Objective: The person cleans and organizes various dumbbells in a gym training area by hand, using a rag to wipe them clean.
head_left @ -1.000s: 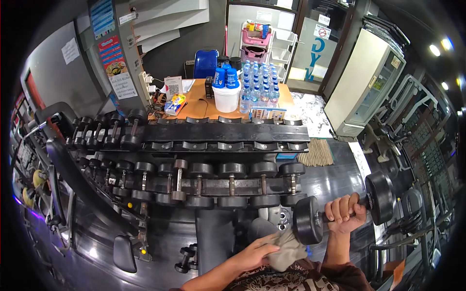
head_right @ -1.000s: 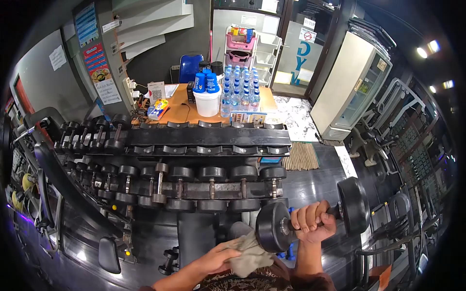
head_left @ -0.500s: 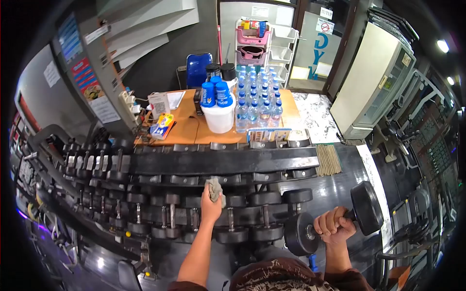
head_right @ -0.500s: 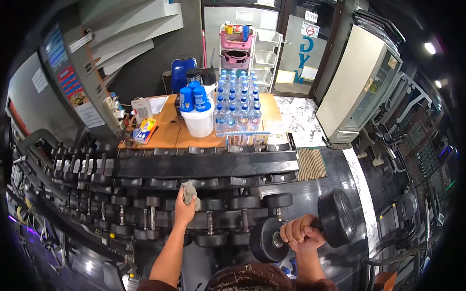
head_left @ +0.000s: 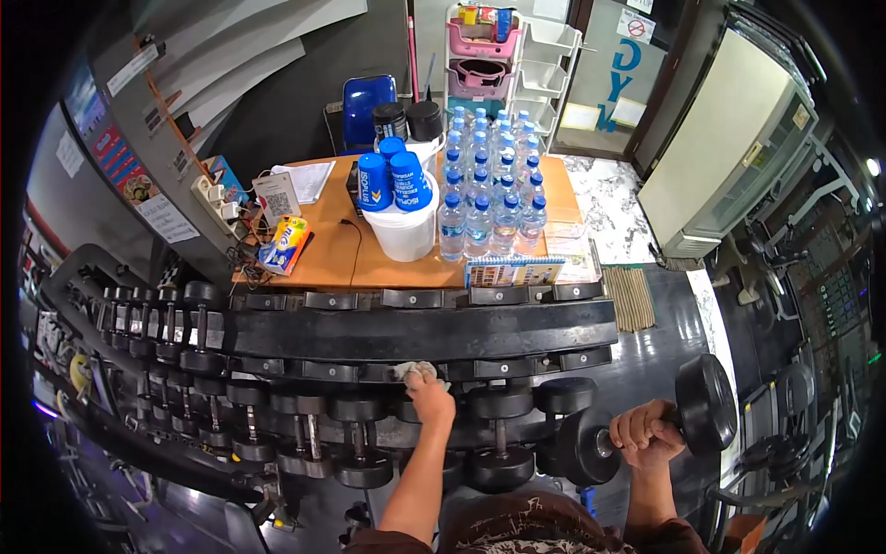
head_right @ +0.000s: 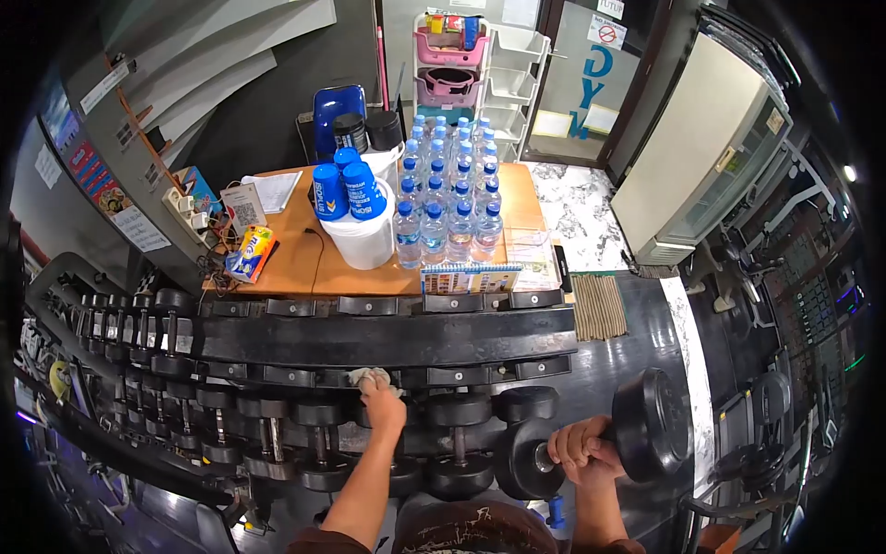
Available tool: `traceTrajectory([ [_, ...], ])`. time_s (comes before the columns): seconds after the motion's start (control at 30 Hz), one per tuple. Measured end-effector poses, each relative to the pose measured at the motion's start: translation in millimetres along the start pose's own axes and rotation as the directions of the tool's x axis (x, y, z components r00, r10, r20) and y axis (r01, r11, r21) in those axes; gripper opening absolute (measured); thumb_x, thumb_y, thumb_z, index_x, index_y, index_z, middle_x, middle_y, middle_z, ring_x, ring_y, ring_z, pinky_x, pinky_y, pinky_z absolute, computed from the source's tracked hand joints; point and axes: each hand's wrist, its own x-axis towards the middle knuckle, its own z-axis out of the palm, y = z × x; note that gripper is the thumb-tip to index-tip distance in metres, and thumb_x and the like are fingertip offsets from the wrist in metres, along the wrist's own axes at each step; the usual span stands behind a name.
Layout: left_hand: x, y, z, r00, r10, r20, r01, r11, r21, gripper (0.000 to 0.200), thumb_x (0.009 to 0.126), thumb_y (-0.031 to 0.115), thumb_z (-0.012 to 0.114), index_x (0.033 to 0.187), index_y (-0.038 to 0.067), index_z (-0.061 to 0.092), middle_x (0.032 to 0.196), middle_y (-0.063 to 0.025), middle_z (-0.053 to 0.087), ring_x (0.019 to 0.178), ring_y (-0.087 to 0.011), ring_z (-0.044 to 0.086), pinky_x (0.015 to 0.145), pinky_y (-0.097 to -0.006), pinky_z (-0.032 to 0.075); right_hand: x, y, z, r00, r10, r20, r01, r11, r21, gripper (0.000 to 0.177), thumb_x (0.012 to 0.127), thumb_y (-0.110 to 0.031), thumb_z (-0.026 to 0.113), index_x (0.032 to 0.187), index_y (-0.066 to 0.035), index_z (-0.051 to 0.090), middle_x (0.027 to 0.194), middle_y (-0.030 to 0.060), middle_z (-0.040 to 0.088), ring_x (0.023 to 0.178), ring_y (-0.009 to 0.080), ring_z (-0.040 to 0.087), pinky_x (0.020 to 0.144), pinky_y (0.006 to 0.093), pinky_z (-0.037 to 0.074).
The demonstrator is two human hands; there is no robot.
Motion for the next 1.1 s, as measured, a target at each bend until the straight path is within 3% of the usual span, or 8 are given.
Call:
traceTrajectory([
  [0.27,-15.2,-13.2,-55.3,0.963,0.223,0.15,-0.173,0.941,-0.291,0.068,0.08,0.011,0.065,0.142,-0.003,0.041,0.134,-0.0286,0.042,0.12,-0.0464,0.049,0.103,-0.0453,0.043,16.9,35.6,3.7,0.989,0.123,0.082,-0.131,0.987,0.097,0.015,0.084,-0.017,0.055,0.074,-0.01,0.047,0.051,0.0022,0.044,0.044,0.0169,0.044,0.054,0.0353,0.041],
  [0.4,10.4,-34.1,-60.7,0.984,0.045,-0.172,-0.091,0.958,-0.271,0.076,0.08,0.005,0.064,0.148,-0.002,0.032,0.14,-0.029,0.036,0.125,-0.0472,0.044,0.107,-0.0465,0.039,17.4,39.3,6.3,0.989,0.108,0.1,-0.116,0.99,0.082,0.015,0.084,-0.016,0.055,0.074,-0.01,0.046,0.052,0.0025,0.044,0.045,0.017,0.046,0.055,0.0358,0.042],
  [0.53,4.0,-24.0,-45.0,0.981,0.099,-0.165,-0.121,0.984,-0.128,0.077,0.08,0.002,0.064,0.149,-0.002,0.03,0.149,-0.0293,0.028,0.125,-0.0499,0.043,0.107,-0.0463,0.039,11.1,33.3,5.3,0.991,0.112,0.079,-0.114,0.993,0.023,0.015,0.084,-0.015,0.055,0.074,-0.009,0.046,0.051,0.003,0.045,0.045,0.0173,0.046,0.054,0.0356,0.042],
  [0.57,-0.5,-21.6,-41.9,0.997,0.065,-0.03,-0.069,0.99,-0.123,0.077,0.08,0.003,0.064,0.149,-0.001,0.031,0.15,-0.0284,0.027,0.125,-0.0498,0.043,0.107,-0.0463,0.04,8.9,31.7,6.2,0.992,0.109,0.064,-0.11,0.994,0.02,0.015,0.084,-0.015,0.055,0.074,-0.009,0.046,0.051,0.0031,0.045,0.045,0.0174,0.046,0.053,0.0355,0.042],
  [0.67,-5.9,-19.6,-12.6,0.98,0.19,-0.056,-0.193,0.98,-0.052,0.069,0.082,0.008,0.063,0.146,-0.001,0.038,0.147,-0.0277,0.032,0.122,-0.048,0.047,0.104,-0.0456,0.043,4.9,30.3,3.7,0.994,0.1,0.053,-0.1,0.995,0.015,0.015,0.084,-0.015,0.055,0.074,-0.009,0.046,0.051,0.0036,0.045,0.045,0.0179,0.046,0.053,0.0356,0.043],
  [0.77,-13.9,-2.6,-30.7,0.978,0.187,0.098,-0.151,0.944,-0.294,0.062,0.081,0.01,0.066,0.139,-0.001,0.047,0.142,-0.0254,0.04,0.12,-0.0451,0.051,0.103,-0.044,0.044,-0.4,28.8,4.2,0.994,0.109,0.028,-0.109,0.994,-0.005,0.016,0.083,-0.016,0.055,0.072,-0.009,0.046,0.05,0.0035,0.043,0.044,0.0179,0.044,0.051,0.0355,0.042],
  [0.9,-30.2,3.4,-47.1,0.916,0.384,0.116,-0.275,0.812,-0.514,0.058,0.076,0.012,0.07,0.131,0.001,0.056,0.134,-0.0222,0.05,0.122,-0.0418,0.051,0.104,-0.042,0.044,-4.5,36.1,0.1,0.993,0.121,0.013,-0.121,0.992,0.02,0.016,0.082,-0.016,0.055,0.071,-0.009,0.046,0.05,0.0036,0.044,0.044,0.0181,0.044,0.051,0.0359,0.042],
  [1.1,62.3,32.1,-138.3,0.901,0.4,-0.166,-0.429,0.776,-0.461,0.061,0.077,0.01,0.069,0.135,0.001,0.053,0.137,-0.0246,0.048,0.126,-0.043,0.048,0.107,-0.0438,0.041,-5.6,28.0,-10.2,0.991,0.136,0.0,-0.136,0.988,0.071,0.015,0.083,-0.016,0.055,0.072,-0.009,0.046,0.051,0.0036,0.045,0.045,0.0181,0.047,0.053,0.0363,0.042],
])
